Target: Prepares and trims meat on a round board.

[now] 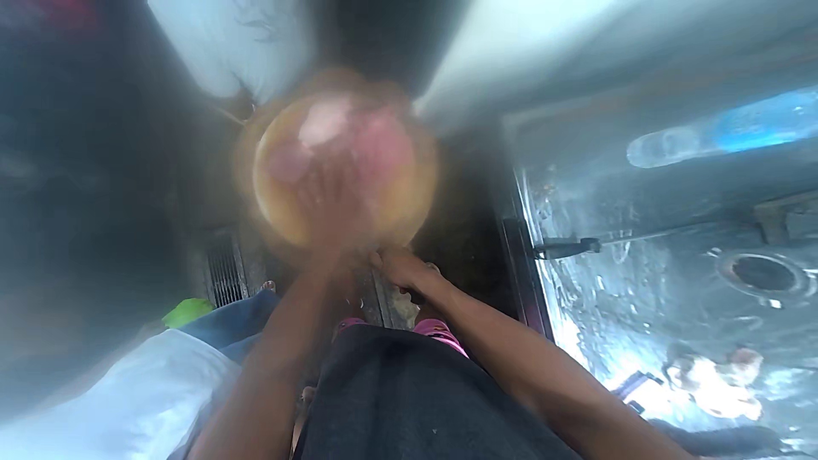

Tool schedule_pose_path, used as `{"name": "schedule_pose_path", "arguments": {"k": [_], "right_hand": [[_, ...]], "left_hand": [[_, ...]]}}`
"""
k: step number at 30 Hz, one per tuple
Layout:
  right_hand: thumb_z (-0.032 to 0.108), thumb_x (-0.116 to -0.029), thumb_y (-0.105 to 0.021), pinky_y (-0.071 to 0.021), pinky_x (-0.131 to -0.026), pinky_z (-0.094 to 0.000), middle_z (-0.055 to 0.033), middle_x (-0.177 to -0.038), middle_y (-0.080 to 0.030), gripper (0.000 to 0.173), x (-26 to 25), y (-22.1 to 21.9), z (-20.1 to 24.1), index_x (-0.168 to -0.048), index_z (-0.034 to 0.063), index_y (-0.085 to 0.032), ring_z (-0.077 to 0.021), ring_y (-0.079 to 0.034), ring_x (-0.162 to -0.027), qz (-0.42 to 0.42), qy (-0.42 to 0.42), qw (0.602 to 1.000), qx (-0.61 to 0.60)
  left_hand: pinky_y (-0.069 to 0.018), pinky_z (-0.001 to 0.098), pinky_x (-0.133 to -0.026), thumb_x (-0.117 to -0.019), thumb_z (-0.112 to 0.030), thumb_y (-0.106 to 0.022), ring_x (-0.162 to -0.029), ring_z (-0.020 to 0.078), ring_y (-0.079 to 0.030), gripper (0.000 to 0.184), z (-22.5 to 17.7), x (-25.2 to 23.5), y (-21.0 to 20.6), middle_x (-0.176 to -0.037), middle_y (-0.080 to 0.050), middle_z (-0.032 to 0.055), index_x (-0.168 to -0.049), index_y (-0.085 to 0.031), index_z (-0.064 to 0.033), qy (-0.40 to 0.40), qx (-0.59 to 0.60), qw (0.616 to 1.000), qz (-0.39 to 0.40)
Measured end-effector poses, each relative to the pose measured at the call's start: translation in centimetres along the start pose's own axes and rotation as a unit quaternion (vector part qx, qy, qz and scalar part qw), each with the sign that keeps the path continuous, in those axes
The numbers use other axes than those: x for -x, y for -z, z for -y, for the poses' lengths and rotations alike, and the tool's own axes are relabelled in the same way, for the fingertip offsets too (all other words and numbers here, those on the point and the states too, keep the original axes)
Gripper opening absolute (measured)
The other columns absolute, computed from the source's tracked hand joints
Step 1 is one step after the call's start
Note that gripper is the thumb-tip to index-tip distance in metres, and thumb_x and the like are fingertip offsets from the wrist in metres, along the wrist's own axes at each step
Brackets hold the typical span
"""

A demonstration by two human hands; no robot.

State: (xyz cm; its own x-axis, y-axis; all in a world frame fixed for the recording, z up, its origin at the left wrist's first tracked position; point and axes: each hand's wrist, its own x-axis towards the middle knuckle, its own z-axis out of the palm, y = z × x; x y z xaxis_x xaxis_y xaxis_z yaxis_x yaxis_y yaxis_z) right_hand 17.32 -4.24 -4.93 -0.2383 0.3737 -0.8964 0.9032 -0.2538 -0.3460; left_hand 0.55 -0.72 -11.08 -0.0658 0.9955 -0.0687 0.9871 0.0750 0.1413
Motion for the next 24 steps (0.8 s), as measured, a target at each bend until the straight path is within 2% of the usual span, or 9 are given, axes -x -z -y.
{"name": "schedule_pose_path", "arguments": {"k": [2,6,11,14,16,19,20,22,24], "right_hand": [[0.062,-0.1076,-0.027,-0.0564,-0.061,-0.0406,-0.0123,-0.084,-0.06,0.067,0.0,-0.3,-0.2,-0.119,0.0039,-0.057,-0.0213,-0.063,-0.061,-0.002,0.004,1.0,0.001],[0.066,-0.1058,-0.026,-0.0554,-0.063,-0.0461,-0.0138,-0.079,-0.061,0.074,1.8,-2.3,-3.3,-0.099,0.002,-0.061,-0.026,-0.064,-0.064,-0.003,-0.013,1.0,0.011],[0.071,-0.103,-0.029,-0.0569,-0.074,-0.0539,-0.0184,-0.085,-0.066,0.079,4.8,-6.4,-9.4,-0.097,0.0,-0.064,-0.0324,-0.069,-0.078,-0.013,-0.012,1.0,0.019],[0.07,-0.1028,-0.034,-0.0542,-0.087,-0.0587,-0.0217,-0.098,-0.069,0.077,7.0,-8.0,-13.9,-0.105,0.0001,-0.066,-0.0374,-0.069,-0.096,-0.038,0.002,0.999,0.021],[0.068,-0.1026,-0.037,-0.0534,-0.09,-0.0587,-0.0209,-0.1,-0.069,0.074,8.3,-8.5,-16.9,-0.105,0.0017,-0.068,-0.0372,-0.069,-0.099,-0.057,-0.001,0.998,0.008],[0.067,-0.103,-0.038,-0.0544,-0.085,-0.0568,-0.0185,-0.094,-0.069,0.07,9.2,-8.7,-19.4,-0.102,0.0033,-0.068,-0.0345,-0.069,-0.093,-0.093,-0.011,0.995,-0.026],[0.066,-0.1032,-0.038,-0.0546,-0.083,-0.0556,-0.0171,-0.09,-0.068,0.069,9.2,-8.6,-19.6,-0.099,0.0038,-0.067,-0.0329,-0.069,-0.089,-0.102,-0.008,0.994,-0.035],[0.066,-0.1038,-0.038,-0.0549,-0.079,-0.0537,-0.0156,-0.086,-0.066,0.068,8.9,-8.2,-19.1,-0.099,0.0038,-0.066,-0.0311,-0.068,-0.083,-0.106,-0.002,0.993,-0.048],[0.067,-0.1033,-0.038,-0.0547,-0.079,-0.053,-0.015,-0.086,-0.066,0.069,8.5,-7.5,-18.2,-0.099,0.0042,-0.066,-0.0307,-0.068,-0.084,-0.109,0.005,0.993,-0.043]], "left_hand": [[0.0001,0.0754,-0.12,-0.0989,-0.073,-0.02,-0.159,0.0403,0.006,0.077,0.4,0.1,-0.4,-0.175,0.004,0.0062,-0.166,-0.014,-0.0366,0.0,-0.008,1.0,-0.005],[0.0007,0.0744,-0.12,-0.1,-0.071,-0.018,-0.159,0.038,0.007,0.076,0.8,0.0,-1.2,-0.175,0.003,0.0037,-0.166,-0.018,-0.0341,0.013,-0.012,0.999,-0.027],[0.0001,0.0729,-0.121,-0.1004,-0.072,-0.015,-0.159,0.0386,0.006,0.078,1.2,0.4,-1.1,-0.175,0.003,0.0057,-0.166,-0.017,-0.0311,0.029,0.013,0.999,-0.021],[-0.0026,0.0707,-0.123,-0.1021,-0.071,-0.024,-0.16,0.0333,0.004,0.075,4.5,3.0,0.9,-0.175,-0.002,0.004,-0.166,-0.02,-0.0312,-0.046,0.058,0.996,-0.04],[-0.0088,0.0728,-0.122,-0.1009,-0.07,-0.034,-0.16,0.0352,-0.003,0.08,8.6,6.1,2.5,-0.174,-0.006,0.0085,-0.166,-0.022,-0.0253,-0.058,0.071,0.995,-0.031],[-0.0102,0.0729,-0.12,-0.0952,-0.061,-0.056,-0.159,0.0378,-0.005,0.095,11.2,8.7,4.9,-0.173,-0.003,0.0161,-0.166,-0.015,-0.0129,0.063,0.121,0.991,0.01],[-0.0146,0.0712,-0.12,-0.0969,-0.058,-0.057,-0.158,0.0394,-0.01,0.092,10.1,8.6,5.7,-0.173,-0.006,0.0176,-0.166,-0.017,-0.0114,0.108,0.138,0.984,0.009],[-0.0302,0.0702,-0.114,-0.1004,-0.057,-0.055,-0.15,0.0467,-0.028,0.076,6.3,7.4,6.9,-0.168,-0.02,0.0224,-0.158,-0.039,-0.01,0.176,0.135,0.975,0.033],[-0.0378,0.0702,-0.107,-0.097,-0.056,-0.062,-0.14,0.0474,-0.041,0.063,3.3,6.2,6.4,-0.157,-0.04,0.0217,-0.143,-0.059,-0.0129,0.207,0.127,0.967,0.072]]}}
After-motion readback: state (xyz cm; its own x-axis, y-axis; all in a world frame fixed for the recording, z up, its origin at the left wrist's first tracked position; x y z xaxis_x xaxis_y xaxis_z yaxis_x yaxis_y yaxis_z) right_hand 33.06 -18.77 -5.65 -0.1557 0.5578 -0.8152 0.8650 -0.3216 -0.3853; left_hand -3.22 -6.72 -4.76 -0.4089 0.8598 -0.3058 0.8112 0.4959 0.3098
